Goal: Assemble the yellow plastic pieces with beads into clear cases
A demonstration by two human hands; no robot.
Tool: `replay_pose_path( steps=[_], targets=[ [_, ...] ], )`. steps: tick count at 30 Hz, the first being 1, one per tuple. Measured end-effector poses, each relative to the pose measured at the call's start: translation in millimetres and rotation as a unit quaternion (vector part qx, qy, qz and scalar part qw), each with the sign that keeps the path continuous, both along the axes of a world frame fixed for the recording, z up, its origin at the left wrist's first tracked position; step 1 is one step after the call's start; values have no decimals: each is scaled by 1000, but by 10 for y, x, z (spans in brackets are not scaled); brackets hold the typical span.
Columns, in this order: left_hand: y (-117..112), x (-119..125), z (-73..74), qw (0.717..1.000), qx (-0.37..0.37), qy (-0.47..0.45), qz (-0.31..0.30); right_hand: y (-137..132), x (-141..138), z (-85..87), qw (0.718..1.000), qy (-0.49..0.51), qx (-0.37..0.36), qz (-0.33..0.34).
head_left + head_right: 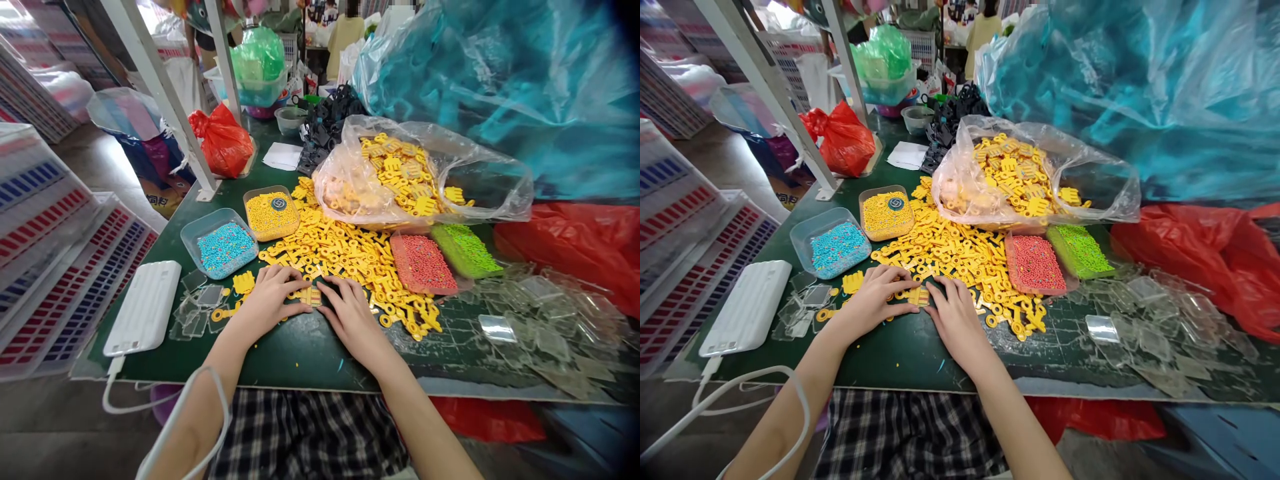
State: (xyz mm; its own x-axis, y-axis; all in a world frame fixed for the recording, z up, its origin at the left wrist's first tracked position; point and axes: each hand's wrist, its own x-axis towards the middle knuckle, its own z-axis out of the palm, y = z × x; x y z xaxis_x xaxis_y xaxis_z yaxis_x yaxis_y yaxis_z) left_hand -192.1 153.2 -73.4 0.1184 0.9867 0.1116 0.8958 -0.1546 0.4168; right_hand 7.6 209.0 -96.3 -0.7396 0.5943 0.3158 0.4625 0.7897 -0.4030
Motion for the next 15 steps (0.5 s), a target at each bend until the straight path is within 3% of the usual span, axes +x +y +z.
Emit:
replay_pose_path(
  steps=[10,15],
  targets=[
    [-2,-18,107,999,-46,8,24,7,7,19,1000,-1,-10,-24],
    [27,-51,64,999,-34,19,11,65,-40,125,995,-12,-92,-30]
  ],
)
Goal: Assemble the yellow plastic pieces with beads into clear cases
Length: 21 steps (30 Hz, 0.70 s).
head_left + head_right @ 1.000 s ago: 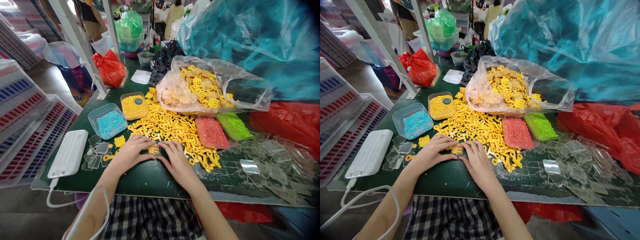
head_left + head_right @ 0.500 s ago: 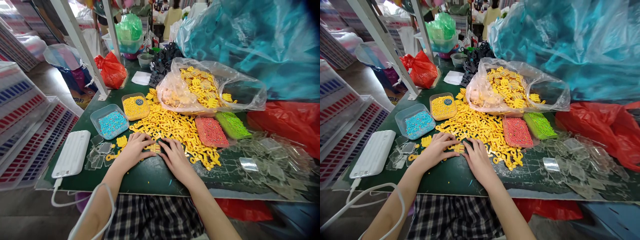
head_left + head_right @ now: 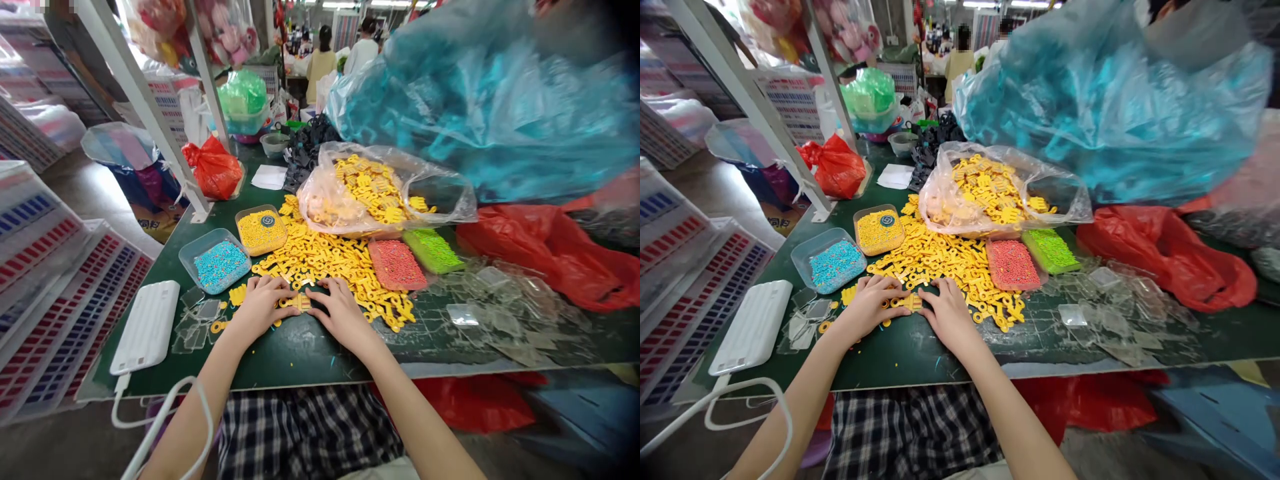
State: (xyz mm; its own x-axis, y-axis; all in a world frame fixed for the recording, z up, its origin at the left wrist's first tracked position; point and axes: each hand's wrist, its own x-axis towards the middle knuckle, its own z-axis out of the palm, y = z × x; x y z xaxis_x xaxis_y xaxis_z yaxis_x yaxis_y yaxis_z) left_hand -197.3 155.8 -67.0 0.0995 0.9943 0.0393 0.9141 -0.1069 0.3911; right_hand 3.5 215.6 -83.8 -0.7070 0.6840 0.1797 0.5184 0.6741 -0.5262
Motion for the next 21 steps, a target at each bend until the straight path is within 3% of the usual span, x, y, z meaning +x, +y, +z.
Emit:
replay_pose_path(
  steps=[6,11,14,17,21],
  targets=[
    [-22,8,-90,996,87,5,-1,34,-57,178,998,43,-45,9],
    [-100,116,-81,983,180,10,-14,-65,-117,128,988,137,-66,-9],
    [-132,147,-111,970,240,-3,-19,74,-75,181,977,202,-66,-36],
    [-138,131,-135,966,256,-20,16,539,47,500,958,264,-26,-106],
    [-148,91,-126,961,266,-45,61,1277,114,1209,927,309,69,-202]
  ],
)
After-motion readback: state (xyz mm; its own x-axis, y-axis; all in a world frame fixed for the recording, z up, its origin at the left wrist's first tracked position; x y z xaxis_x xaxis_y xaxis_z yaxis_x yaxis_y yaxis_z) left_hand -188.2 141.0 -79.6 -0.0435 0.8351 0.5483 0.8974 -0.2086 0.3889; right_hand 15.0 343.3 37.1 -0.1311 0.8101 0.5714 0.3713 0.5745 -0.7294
